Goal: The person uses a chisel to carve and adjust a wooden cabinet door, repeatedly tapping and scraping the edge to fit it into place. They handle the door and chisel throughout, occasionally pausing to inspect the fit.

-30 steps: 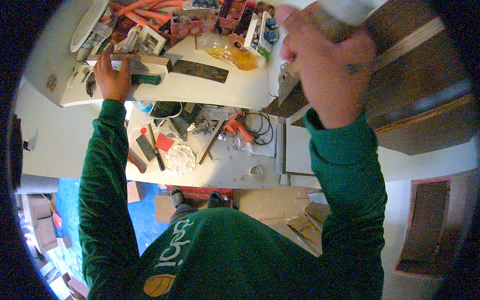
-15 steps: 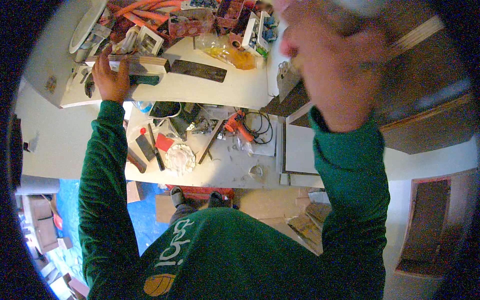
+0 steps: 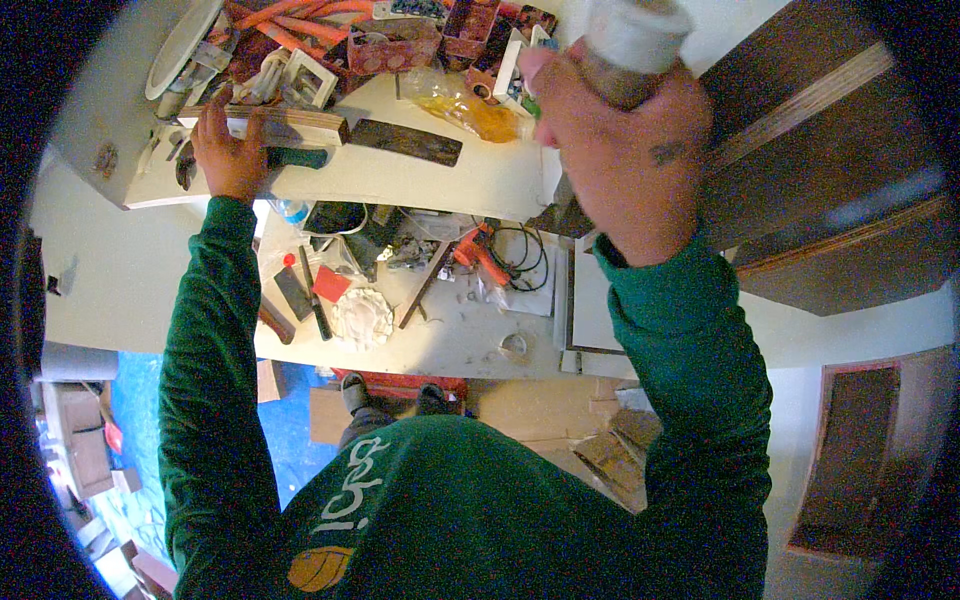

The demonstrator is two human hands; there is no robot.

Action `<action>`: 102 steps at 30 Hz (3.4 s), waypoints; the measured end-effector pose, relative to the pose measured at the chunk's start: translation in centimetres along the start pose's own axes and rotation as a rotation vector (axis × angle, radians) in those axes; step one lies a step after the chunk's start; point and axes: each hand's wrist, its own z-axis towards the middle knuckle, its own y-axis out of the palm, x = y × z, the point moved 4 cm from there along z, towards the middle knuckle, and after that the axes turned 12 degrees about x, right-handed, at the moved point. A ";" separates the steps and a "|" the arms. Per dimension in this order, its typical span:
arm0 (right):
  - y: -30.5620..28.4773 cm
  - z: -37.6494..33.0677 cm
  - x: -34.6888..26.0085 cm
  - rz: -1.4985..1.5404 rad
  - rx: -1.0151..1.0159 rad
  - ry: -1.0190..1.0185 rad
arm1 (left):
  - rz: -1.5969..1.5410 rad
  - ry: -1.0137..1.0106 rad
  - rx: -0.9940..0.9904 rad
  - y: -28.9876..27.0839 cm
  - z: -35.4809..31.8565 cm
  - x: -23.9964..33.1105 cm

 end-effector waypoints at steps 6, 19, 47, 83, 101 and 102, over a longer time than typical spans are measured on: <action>-0.2 0.1 -0.1 0.095 0.007 0.026 | -0.002 0.006 0.005 0.0 -0.1 0.2; -0.1 -1.0 1.2 -0.007 0.045 0.099 | 0.030 -0.040 -0.022 -0.1 0.1 0.4; 0.9 -1.2 -0.5 0.119 -0.031 -0.006 | 0.005 -0.024 -0.007 0.1 -0.1 -0.1; 1.7 -0.6 -0.5 -0.012 0.060 -0.019 | -0.007 -0.020 0.003 0.0 0.0 -0.2; 1.3 -1.7 0.6 -0.047 0.026 0.000 | 0.018 0.013 0.017 -0.2 0.1 0.2; 0.9 -1.6 0.4 0.049 0.051 -0.092 | 0.025 0.028 0.029 -0.2 0.2 0.3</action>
